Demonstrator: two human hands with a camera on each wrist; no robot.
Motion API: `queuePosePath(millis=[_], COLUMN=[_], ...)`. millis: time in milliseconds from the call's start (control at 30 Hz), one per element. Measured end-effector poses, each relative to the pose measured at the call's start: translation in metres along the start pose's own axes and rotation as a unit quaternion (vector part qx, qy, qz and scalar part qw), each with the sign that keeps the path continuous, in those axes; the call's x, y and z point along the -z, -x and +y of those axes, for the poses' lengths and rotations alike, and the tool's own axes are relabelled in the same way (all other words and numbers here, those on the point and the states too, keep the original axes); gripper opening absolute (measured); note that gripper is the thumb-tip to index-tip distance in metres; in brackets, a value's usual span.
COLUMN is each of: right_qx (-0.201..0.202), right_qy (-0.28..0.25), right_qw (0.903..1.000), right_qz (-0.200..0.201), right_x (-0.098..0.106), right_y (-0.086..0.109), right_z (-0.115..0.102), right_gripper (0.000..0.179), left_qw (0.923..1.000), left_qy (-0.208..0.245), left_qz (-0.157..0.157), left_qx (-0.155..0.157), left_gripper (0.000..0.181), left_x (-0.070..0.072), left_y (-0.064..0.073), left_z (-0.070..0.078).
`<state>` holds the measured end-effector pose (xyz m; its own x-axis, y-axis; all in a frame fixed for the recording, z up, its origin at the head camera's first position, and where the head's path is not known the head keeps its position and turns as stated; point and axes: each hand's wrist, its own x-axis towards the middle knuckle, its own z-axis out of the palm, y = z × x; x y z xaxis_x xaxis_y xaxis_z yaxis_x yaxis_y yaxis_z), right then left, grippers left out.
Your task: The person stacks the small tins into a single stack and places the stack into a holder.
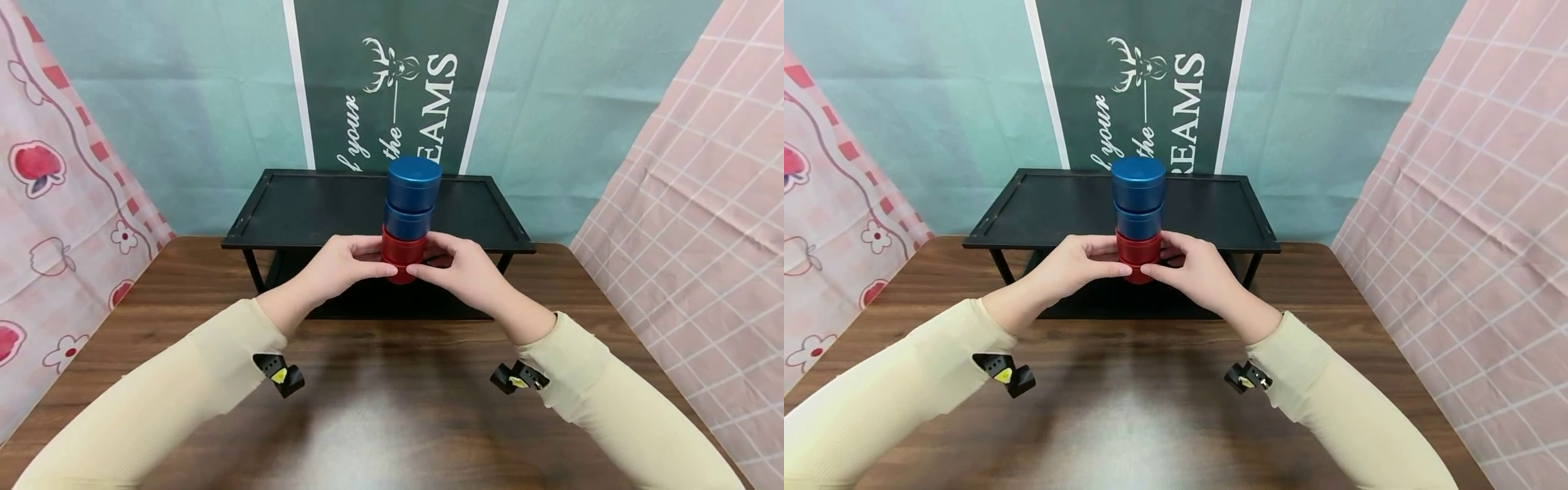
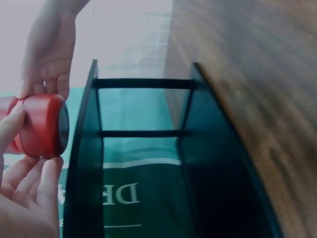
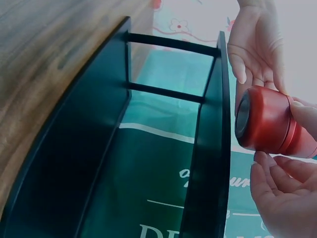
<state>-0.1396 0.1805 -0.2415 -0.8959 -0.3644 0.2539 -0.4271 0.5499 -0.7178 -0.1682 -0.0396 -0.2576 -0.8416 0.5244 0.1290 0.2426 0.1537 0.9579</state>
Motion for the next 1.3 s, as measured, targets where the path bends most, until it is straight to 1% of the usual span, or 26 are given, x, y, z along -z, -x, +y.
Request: queuePosePath(millis=[167,333,433,600,800,933,1133,1300], right_qx=[0.007,0.011,0.008,0.005,0.002,-0.003,0.000,-0.003], right_qy=[0.002,0.009,0.009,-0.001,-0.008,-0.008,-0.006,-0.011], right_qw=[1.0000,0.9999,0.9999,0.9998,0.9995,0.9995,0.9996,0.9995], right_qz=[0.006,0.009,0.009,0.022,0.032,0.030,0.027,0.030], right_x=[0.006,0.010,0.011,0.010,0.009,0.008,0.006,0.004], right_y=[-0.008,-0.016,-0.023,-0.035,-0.047,-0.053,-0.061,-0.067], right_z=[-0.003,-0.005,-0.002,0.007,0.017,0.023,0.030,0.033], right_gripper=[0.049,0.051,0.051,0.051,0.052,0.053,0.054,0.054], left_qw=[0.9997,0.9994,0.9989,0.9983,0.9973,0.9965,0.9964,0.9954], left_qy=[-0.025,-0.035,-0.045,-0.058,-0.070,-0.075,-0.074,-0.079], left_qz=[0.002,-0.002,-0.006,-0.002,0.004,0.010,0.025,0.035], left_qx=[-0.005,-0.005,0.001,0.009,0.022,0.034,0.034,0.042], left_gripper=[0.049,0.050,0.051,0.051,0.053,0.053,0.052,0.053], left_x=[0.007,0.014,0.018,0.026,0.031,0.032,0.033,0.035], left_y=[-0.006,-0.015,-0.020,-0.032,-0.042,-0.048,-0.055,-0.060], left_z=[0.009,0.013,0.014,0.016,0.014,0.009,0.005,0.002])
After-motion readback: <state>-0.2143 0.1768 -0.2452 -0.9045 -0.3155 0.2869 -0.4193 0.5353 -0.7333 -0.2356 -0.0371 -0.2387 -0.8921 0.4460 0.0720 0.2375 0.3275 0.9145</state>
